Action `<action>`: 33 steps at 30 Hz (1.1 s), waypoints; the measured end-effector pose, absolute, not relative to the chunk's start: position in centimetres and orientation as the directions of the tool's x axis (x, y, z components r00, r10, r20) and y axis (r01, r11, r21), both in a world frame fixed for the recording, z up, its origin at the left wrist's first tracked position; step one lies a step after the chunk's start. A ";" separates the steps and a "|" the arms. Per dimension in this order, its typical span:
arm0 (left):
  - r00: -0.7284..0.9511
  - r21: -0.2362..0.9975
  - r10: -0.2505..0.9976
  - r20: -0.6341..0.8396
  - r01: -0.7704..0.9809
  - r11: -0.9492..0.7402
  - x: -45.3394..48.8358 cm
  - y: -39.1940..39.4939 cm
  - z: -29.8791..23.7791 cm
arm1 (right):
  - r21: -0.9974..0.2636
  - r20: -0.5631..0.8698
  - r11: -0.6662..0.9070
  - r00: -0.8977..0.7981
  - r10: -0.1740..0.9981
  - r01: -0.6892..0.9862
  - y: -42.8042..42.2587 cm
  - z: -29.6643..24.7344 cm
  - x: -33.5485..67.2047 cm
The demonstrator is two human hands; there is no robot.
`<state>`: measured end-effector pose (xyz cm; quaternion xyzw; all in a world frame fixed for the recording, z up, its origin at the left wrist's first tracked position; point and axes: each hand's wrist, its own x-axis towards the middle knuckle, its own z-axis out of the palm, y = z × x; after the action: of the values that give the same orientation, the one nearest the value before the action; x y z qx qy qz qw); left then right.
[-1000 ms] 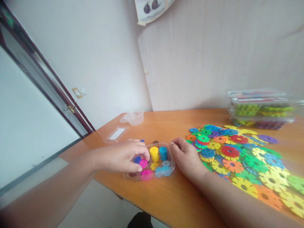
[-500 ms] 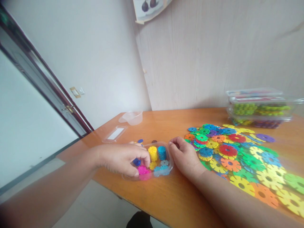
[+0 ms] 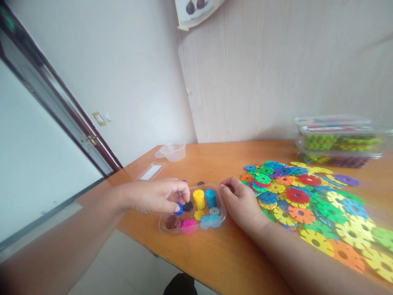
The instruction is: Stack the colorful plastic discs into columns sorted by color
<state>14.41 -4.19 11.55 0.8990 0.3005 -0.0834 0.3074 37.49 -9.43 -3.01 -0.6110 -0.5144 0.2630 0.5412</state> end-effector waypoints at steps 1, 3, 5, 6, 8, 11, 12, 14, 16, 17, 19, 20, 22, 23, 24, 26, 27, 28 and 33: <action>0.792 0.514 0.533 -0.297 0.603 -0.610 13.8 -3.6 11.5 | -0.933 0.232 0.113 0.333 0.914 0.341 -9.5 -3.0 37.5; 0.725 0.544 0.661 -0.194 0.640 -0.543 12.1 -2.1 11.2 | -0.937 0.220 0.104 0.331 0.918 0.333 -9.6 -2.8 37.4; 0.624 0.545 0.764 -0.165 0.703 -0.456 10.0 -0.3 10.3 | -0.938 0.210 0.097 0.324 0.923 0.332 -9.7 -2.6 37.4; 0.578 0.543 0.798 -0.170 0.731 -0.414 9.0 0.5 9.7 | -0.937 0.208 0.094 0.320 0.925 0.336 -9.8 -2.5 37.4; 0.510 0.519 0.845 -0.162 0.772 -0.366 7.0 1.8 8.4 | -0.930 0.209 0.090 0.315 0.926 0.355 -9.9 -2.3 37.4; 0.467 0.467 0.865 -0.185 0.816 -0.341 4.9 2.9 6.7 | -0.919 0.220 0.088 0.315 0.923 0.384 -9.8 -2.3 37.5; 0.463 0.463 0.866 -0.186 0.819 -0.339 4.5 3.0 6.3 | -0.919 0.217 0.086 0.313 0.924 0.385 -9.8 -2.4 37.5; 0.463 0.468 0.867 -0.183 0.817 -0.337 4.1 3.0 5.7 | -0.926 0.202 0.077 0.312 0.928 0.370 -9.7 -2.6 37.5; 0.467 0.480 0.867 -0.173 0.809 -0.340 4.0 2.9 5.2 | -0.933 0.186 0.068 0.312 0.932 0.355 -9.6 -2.7 37.5; 0.469 0.486 0.868 -0.166 0.804 -0.342 4.0 2.9 5.0 | -0.933 0.182 0.064 0.313 0.932 0.353 -9.6 -2.8 37.6; 0.467 0.492 0.871 -0.150 0.800 -0.344 3.9 3.0 4.7 | -0.934 0.181 0.063 0.315 0.932 0.352 -9.6 -2.8 37.5; 0.464 0.492 0.874 -0.142 0.800 -0.344 3.9 3.1 4.6 | -0.935 0.180 0.063 0.315 0.932 0.349 -9.6 -2.8 37.5; 0.455 0.489 0.881 -0.127 0.802 -0.344 3.7 3.2 4.6 | -0.938 0.181 0.066 0.319 0.930 0.340 -9.6 -2.7 37.5; 0.453 0.488 0.883 -0.121 0.802 -0.344 3.7 3.2 4.8 | -0.939 0.182 0.067 0.323 0.929 0.338 -9.7 -2.6 37.5; 0.454 0.486 0.883 -0.116 0.802 -0.348 3.8 3.0 5.1 | -0.939 0.184 0.069 0.325 0.928 0.336 -9.7 -2.6 37.4; 0.475 0.487 0.873 -0.112 0.792 -0.368 4.5 2.3 6.1 | -0.937 0.191 0.071 0.328 0.925 0.342 -9.8 -2.3 37.4; 0.496 0.487 0.862 -0.106 0.782 -0.390 5.0 1.8 6.7 | -0.935 0.194 0.073 0.329 0.924 0.347 -9.8 -2.2 37.3; 0.525 0.494 0.844 -0.108 0.765 -0.413 5.7 1.2 7.4 | -0.933 0.198 0.074 0.328 0.924 0.353 -9.8 -2.1 37.3; 0.602 0.548 0.796 -0.069 0.690 -0.474 10.0 -2.0 10.3 | -0.925 0.217 0.086 0.330 0.919 0.369 -9.8 -2.3 37.3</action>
<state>10.05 -2.00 10.35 0.8528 0.4354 0.0978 0.2712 37.32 -9.81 -2.25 -0.6235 -0.5163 0.2613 0.5257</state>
